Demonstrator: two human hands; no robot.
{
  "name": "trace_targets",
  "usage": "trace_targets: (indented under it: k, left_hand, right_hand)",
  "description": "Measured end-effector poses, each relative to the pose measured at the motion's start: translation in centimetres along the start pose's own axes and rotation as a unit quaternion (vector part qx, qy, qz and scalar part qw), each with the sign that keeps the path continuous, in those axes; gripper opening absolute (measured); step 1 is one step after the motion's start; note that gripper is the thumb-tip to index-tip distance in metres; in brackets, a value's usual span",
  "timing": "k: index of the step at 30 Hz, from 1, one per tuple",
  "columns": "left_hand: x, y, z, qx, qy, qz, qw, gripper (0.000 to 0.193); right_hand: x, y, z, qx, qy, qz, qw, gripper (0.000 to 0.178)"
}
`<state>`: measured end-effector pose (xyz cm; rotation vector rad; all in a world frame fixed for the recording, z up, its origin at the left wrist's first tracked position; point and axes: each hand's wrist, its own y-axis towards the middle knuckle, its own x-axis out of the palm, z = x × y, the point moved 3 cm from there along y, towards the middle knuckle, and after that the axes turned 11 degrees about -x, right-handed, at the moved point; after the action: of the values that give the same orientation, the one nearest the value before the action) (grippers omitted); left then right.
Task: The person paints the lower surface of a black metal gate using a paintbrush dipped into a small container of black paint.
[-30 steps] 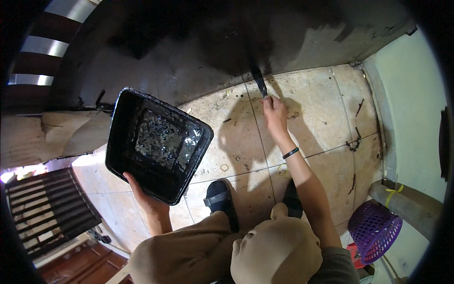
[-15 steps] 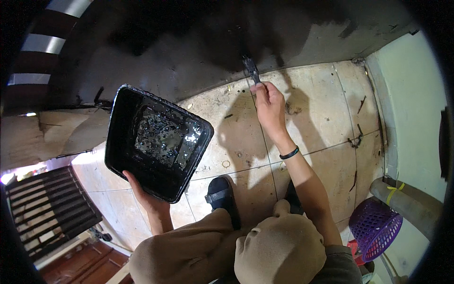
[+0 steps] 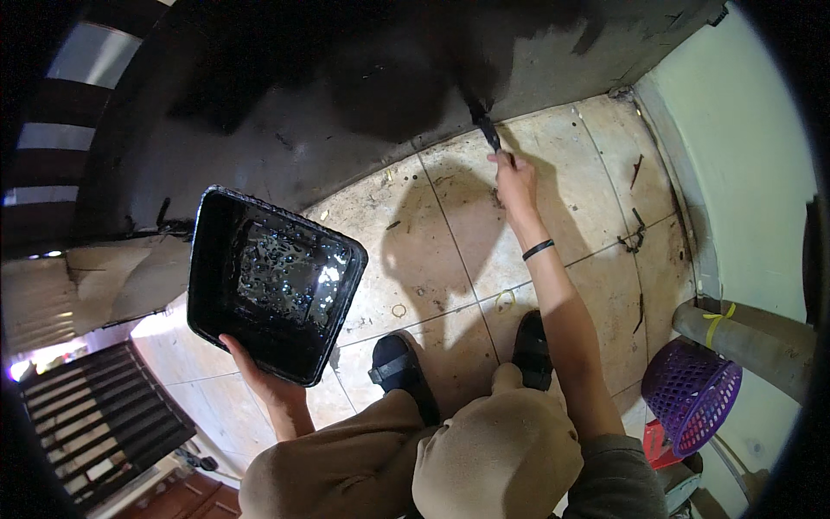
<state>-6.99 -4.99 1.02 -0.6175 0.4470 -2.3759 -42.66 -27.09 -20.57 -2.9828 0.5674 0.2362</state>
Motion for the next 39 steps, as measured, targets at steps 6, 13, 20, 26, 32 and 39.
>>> trace_targets:
  k: [6,13,20,26,32,39]
  left_hand:
    - [1.1,-0.7,0.7,0.018,0.015,-0.006,1.0,0.076]
    - [0.8,-0.3,0.0,0.02,0.022,-0.021,0.999,0.074]
    - [1.1,-0.6,0.2,0.021,0.009,-0.004,1.0,0.073]
    - [0.5,-0.4,0.1,0.014,0.009,-0.013,1.0,0.073]
    - [1.3,-0.3,0.0,0.023,0.021,-0.027,0.999,0.075]
    - [1.1,-0.4,0.2,0.026,0.032,-0.005,0.999,0.076]
  right_hand:
    - [-1.8,-1.1,-0.6,-0.009,0.012,0.072,0.997,0.028]
    - [3.2,-1.1,2.5,-0.05,-0.092,0.074,0.992,0.032]
    - [4.7,-2.5,5.9,0.017,-0.035,-0.024,0.999,0.039]
    - [0.8,0.9,4.4,0.073,0.028,0.033,0.996,0.026]
    - [-3.0,2.6,3.5,0.043,-0.021,0.139,0.989,0.034]
    - [2.4,-1.1,0.6,-0.014,-0.127,-0.04,0.991,0.024]
